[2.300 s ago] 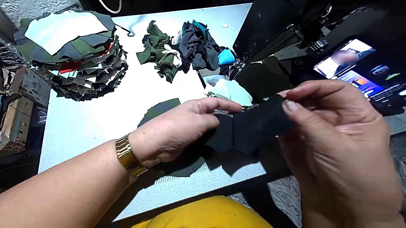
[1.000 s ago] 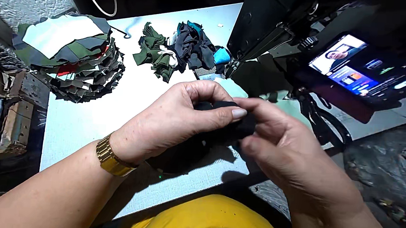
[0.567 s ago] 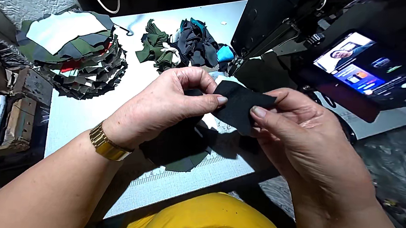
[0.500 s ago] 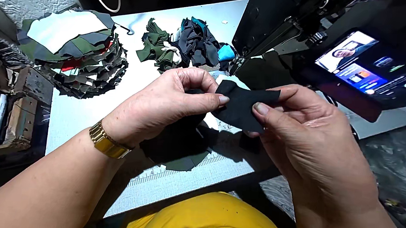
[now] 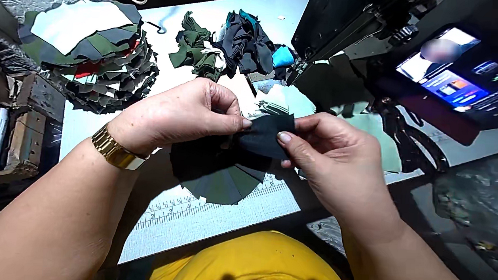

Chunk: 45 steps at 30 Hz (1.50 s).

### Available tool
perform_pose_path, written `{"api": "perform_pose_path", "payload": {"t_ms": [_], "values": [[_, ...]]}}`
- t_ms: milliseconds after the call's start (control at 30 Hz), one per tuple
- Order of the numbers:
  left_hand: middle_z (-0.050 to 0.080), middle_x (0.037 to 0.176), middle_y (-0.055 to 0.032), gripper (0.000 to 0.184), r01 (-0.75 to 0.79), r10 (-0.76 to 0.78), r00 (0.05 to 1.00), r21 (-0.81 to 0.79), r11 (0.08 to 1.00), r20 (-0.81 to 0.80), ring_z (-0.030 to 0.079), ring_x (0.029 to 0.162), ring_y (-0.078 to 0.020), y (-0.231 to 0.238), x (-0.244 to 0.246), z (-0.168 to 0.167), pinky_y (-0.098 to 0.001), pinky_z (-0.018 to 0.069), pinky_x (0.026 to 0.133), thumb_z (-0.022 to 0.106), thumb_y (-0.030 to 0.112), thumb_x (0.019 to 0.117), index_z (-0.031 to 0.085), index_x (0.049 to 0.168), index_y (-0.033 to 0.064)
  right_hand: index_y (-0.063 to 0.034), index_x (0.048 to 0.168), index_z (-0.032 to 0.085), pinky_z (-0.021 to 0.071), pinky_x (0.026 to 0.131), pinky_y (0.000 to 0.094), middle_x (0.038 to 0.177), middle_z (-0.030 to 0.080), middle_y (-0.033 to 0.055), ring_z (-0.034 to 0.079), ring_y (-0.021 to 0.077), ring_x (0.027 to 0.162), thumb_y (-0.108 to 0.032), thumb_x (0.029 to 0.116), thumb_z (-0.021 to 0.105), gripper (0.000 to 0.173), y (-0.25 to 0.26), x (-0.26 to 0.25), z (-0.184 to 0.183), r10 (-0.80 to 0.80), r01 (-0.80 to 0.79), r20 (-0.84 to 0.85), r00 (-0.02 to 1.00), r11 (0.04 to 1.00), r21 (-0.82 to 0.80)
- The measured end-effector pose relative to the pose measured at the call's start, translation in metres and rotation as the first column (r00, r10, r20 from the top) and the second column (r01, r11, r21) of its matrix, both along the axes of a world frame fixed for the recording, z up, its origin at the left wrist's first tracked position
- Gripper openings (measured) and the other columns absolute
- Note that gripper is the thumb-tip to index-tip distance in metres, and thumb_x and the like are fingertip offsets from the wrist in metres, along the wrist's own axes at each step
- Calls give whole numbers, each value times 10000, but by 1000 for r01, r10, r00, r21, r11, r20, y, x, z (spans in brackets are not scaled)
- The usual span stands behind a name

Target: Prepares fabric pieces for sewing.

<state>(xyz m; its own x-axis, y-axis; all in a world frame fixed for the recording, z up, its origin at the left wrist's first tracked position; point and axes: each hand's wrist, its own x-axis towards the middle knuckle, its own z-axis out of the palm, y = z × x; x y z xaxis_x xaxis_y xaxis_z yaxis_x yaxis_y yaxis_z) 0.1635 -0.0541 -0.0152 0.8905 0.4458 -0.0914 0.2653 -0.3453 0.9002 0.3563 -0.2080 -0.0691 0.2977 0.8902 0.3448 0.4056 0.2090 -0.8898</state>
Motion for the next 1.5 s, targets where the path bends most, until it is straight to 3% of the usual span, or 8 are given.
{"api": "perform_pose_path", "payload": {"t_ms": [133,367,767,867,1000,1200,1400,1500], "values": [[664,631,14,284,-9,29,994,180,984,-106,596,544,-32,5,0,-5,-186,461,498,649,194,1015,678,746,107,-54,1104,664,590,597,171,912,701,9,677,31,685,-66,987,644,119,2,-2,-6,-10,21,171,985,998,-63],[621,588,25,314,27,19,985,260,965,-172,564,503,-34,6,0,-7,-194,441,467,660,217,1012,660,716,113,-65,1097,662,492,589,152,824,649,-8,582,14,653,-132,962,696,154,8,0,-12,-52,59,374,926,998,-8],[600,624,40,303,75,99,928,440,895,-360,564,561,-68,6,8,-18,-294,462,531,676,305,1002,660,740,154,-42,1101,617,461,534,296,745,585,24,544,130,594,-217,965,710,240,11,-1,-18,-70,101,605,793,995,-18],[599,623,44,303,80,94,932,452,888,-349,565,562,-66,6,8,-21,-294,464,531,678,313,999,662,739,158,-43,1094,618,451,529,234,754,569,8,525,83,597,-204,986,686,206,10,6,-14,-54,66,518,854,998,-4],[595,615,41,308,78,96,930,446,892,-355,560,550,-69,5,9,-20,-294,460,519,682,317,996,662,733,157,-14,1059,692,543,708,189,933,642,59,625,67,798,-105,987,652,123,8,14,-3,-62,2,509,858,993,118],[600,622,41,294,72,107,925,442,894,-366,565,551,-70,5,9,-20,-297,471,519,693,323,989,670,747,157,-33,1005,769,540,805,341,1011,673,91,639,207,951,8,931,630,163,8,12,-10,159,-256,673,722,966,46],[610,664,67,249,91,126,919,509,856,-375,566,610,-72,2,8,-20,-339,473,576,754,371,936,692,775,192,-63,956,770,502,691,325,931,638,60,600,212,869,-64,932,608,163,-4,4,-9,205,-271,761,616,962,-40],[626,687,83,238,107,122,914,520,847,-387,589,638,-67,3,8,-18,-342,495,598,776,396,913,695,794,207,-107,954,779,475,683,261,913,607,-2,571,133,851,-135,951,587,194,-13,2,-1,294,-306,723,625,944,-120]]}}
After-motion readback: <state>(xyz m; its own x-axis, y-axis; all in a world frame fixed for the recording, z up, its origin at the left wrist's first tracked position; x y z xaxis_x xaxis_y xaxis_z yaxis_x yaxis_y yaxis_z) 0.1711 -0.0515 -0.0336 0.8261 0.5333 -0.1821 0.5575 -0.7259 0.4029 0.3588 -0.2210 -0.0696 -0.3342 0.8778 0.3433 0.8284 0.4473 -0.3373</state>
